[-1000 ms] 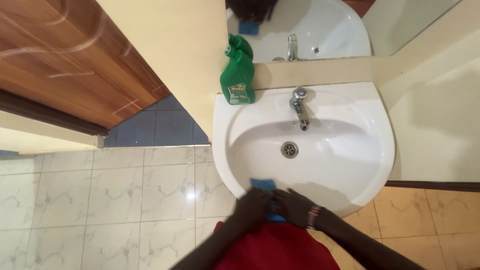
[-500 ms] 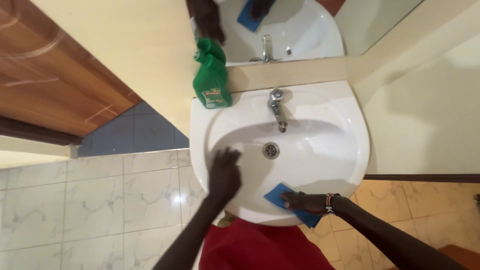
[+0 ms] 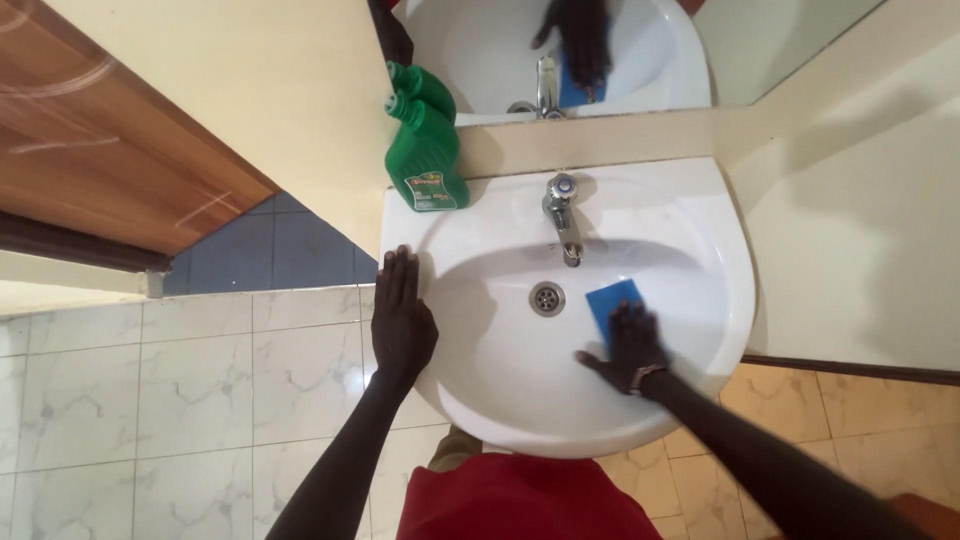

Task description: Cleaning a bathroom sink and faucet using a sponge

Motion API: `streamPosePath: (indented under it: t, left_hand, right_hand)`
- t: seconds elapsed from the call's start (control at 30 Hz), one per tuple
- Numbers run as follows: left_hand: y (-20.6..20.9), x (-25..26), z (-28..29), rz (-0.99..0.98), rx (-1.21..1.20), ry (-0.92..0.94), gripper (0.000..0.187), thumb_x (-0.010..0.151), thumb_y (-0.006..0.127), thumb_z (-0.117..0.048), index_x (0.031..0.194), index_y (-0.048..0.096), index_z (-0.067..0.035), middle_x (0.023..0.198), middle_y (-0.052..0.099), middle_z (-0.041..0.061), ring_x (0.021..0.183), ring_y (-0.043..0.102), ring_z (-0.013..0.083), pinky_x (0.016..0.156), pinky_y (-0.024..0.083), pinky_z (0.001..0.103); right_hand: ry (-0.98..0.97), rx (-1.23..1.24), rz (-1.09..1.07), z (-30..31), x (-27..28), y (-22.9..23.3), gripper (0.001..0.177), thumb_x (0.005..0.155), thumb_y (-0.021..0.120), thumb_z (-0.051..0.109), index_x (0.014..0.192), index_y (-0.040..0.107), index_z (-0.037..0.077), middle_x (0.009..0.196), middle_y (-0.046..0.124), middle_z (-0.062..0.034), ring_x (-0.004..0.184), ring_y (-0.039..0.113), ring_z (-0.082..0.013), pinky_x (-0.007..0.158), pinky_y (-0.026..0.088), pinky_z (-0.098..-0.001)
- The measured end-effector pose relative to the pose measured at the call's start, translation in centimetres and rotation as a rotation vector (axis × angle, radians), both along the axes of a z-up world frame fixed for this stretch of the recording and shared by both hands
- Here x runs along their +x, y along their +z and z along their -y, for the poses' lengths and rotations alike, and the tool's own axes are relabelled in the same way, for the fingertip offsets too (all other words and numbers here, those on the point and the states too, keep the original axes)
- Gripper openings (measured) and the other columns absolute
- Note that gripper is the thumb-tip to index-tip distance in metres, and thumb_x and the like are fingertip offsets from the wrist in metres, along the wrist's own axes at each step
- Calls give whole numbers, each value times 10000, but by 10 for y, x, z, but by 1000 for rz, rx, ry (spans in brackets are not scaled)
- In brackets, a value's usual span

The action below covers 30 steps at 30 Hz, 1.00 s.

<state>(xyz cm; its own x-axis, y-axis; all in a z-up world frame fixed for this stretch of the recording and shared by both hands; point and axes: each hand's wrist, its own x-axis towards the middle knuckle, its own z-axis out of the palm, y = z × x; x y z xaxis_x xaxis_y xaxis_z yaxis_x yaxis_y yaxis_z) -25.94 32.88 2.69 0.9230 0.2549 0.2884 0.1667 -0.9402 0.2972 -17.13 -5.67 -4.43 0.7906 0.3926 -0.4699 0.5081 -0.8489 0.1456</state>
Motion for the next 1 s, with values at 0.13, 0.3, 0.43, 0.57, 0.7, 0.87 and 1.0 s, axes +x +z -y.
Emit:
streamPosePath:
  t: [0.13,0.3,0.43,0.57,0.7,0.87,1.0]
  left_hand:
    - [6,3,-3,39,-96,-16,671,818,539,25,1487,500,1,1610,435,172,1514,368,324,1295,224,388]
    - [7,10,-2,59,-87,-12,640,847,499,-8,1486,507,0,1610,438,164,1511,375,315,1288,223,396]
    - [3,12,-2,58,-97,-13,643,852,478,7,1495,489,6,1613,430,169,1515,366,323,1293,208,405]
    - [-1,18,-8,78,-126,-26,611,882,450,16,1492,488,16,1620,417,181,1518,353,337,1289,201,410]
    - [-7,17,-10,155,-185,-71,566,928,402,9,1489,480,29,1609,421,203,1505,361,380,1277,205,431]
    - [-10,17,-9,181,-164,-62,545,936,406,9,1473,498,29,1592,451,191,1500,380,363,1278,219,423]
    - [-7,16,-9,187,-144,-59,523,938,426,11,1452,519,36,1583,462,195,1495,389,365,1275,233,418]
  right_hand:
    - [-135,150,-38,-77,-55,-65,1242,824,397,973,1524,337,-52,1532,420,-324,1441,399,-468,1178,270,-638]
    - [-705,595,-473,-185,-67,-57,1125,919,232,929,1661,80,98,1736,-67,-149,1583,-125,-384,1272,-100,-531]
    - [-1103,910,-431,-246,-51,-110,1207,854,270,996,1665,-31,155,1716,-205,-120,1560,-251,-315,1241,-228,-482]
    - [-1722,1457,-441,-294,-17,-67,1118,835,316,895,1631,172,125,1696,91,-114,1569,11,-306,1258,-69,-485]
    - [-2032,1433,-585,-309,26,-45,986,994,577,627,1603,221,-62,1652,156,-350,1491,241,-562,1177,222,-719]
    - [-2338,2083,-713,-322,45,47,735,908,701,593,1274,291,105,1186,310,-178,1066,397,-368,940,339,-535]
    - [-2417,2248,-979,-300,56,62,649,867,654,708,867,331,145,749,409,-41,676,546,-271,783,480,-451]
